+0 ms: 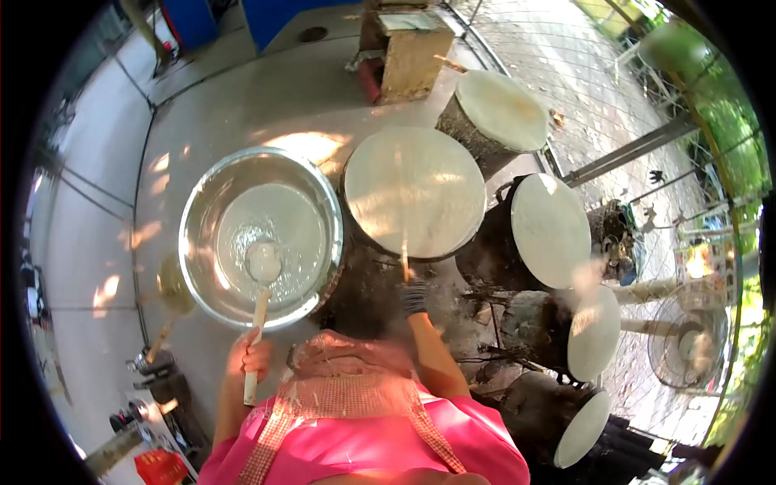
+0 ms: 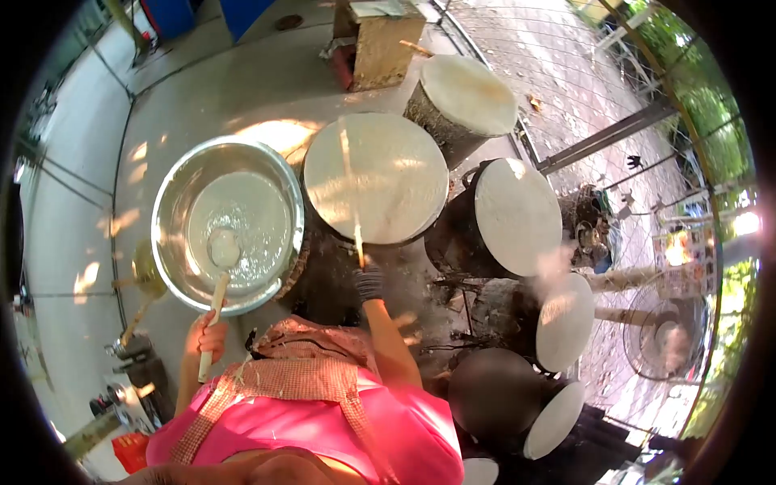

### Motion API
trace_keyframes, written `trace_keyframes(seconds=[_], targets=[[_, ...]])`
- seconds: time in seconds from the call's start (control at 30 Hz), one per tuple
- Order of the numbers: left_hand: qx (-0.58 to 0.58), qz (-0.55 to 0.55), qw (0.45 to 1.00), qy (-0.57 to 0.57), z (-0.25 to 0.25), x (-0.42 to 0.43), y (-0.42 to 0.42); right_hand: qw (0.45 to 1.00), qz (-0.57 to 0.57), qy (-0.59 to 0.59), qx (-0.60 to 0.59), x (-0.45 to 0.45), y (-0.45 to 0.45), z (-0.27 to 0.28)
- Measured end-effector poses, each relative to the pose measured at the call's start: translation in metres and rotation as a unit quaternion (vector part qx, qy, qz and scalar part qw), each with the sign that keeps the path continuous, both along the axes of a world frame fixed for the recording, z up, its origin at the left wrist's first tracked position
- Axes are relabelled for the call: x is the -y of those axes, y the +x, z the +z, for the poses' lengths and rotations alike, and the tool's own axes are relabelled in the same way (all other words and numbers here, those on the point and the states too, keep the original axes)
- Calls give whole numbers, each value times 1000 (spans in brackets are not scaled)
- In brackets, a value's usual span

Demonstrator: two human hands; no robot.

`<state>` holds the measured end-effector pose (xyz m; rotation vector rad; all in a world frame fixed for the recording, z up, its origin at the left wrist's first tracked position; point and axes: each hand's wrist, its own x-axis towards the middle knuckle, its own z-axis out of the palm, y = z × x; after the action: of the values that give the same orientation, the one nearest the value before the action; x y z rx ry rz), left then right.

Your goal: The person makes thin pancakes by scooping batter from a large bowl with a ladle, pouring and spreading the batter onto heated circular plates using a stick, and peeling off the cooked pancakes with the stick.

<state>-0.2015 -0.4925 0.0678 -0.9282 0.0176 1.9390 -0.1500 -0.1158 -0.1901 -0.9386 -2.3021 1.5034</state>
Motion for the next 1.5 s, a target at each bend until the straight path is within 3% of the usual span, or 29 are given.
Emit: trace_keyframes(seconds=[0.07,0.17,0.27,0.3,0.4,0.47,0.6,0.7,0.73,0.77,0.8,0.83,0.87,1.0,1.1,1.2,1.27,1.3,1.33,1.37,1.4,1.5], targets=[[13,-33,998,50,-17,23,-15,994,2,-102,42,28,-34,-12],[2,-29,1000,9,16,27,-35,987,-10,69,143,66,-91,20],[-20,-36,999,-10,11,55,-52,979,-107,48,164,94,-128,50],[-34,-42,998,-24,7,65,-57,982,-85,23,165,96,-136,56],[5,-28,999,-33,2,85,-69,993,-19,36,110,93,-184,17],[-17,-36,999,-28,10,85,-76,993,-57,48,87,100,-227,32],[-25,-48,996,-66,20,80,-78,966,-66,-250,12,100,-262,138],[1,-51,996,-76,19,71,-75,972,47,-140,-184,82,-207,123],[-7,-61,996,-65,17,68,-74,991,40,-17,-124,67,-176,145],[-16,-67,996,-52,13,64,-74,974,-71,-38,-212,68,-135,180],[-28,-71,996,-39,10,58,-73,934,-147,179,-271,41,-114,114],[-53,-78,994,-51,8,51,-71,970,-175,103,-131,20,-70,153],[-78,-86,991,-66,7,45,-70,939,-193,284,-22,-15,-48,104],[-72,-72,991,-83,20,7,-56,937,-228,212,161,-95,18,46],[-39,-85,994,-62,25,-15,-47,962,-199,141,126,-127,7,-29],[-57,-124,990,-21,18,-14,-43,965,-262,12,15,-120,-14,-38],[-37,-169,984,-34,19,-11,-40,980,-169,98,45,-107,-7,-81],[-43,-207,977,-6,6,0,-40,919,-94,369,101,-96,3,-82],[-52,-249,967,26,-3,6,-41,778,-15,612,144,-91,5,-77],[-39,-262,961,-74,-2,4,-43,801,-48,590,89,-77,0,-59],[-41,-264,961,-64,-4,8,-43,820,-82,565,36,-41,-14,-18],[-60,-283,955,-57,-12,28,-47,919,-60,383,73,57,-96,-23]])
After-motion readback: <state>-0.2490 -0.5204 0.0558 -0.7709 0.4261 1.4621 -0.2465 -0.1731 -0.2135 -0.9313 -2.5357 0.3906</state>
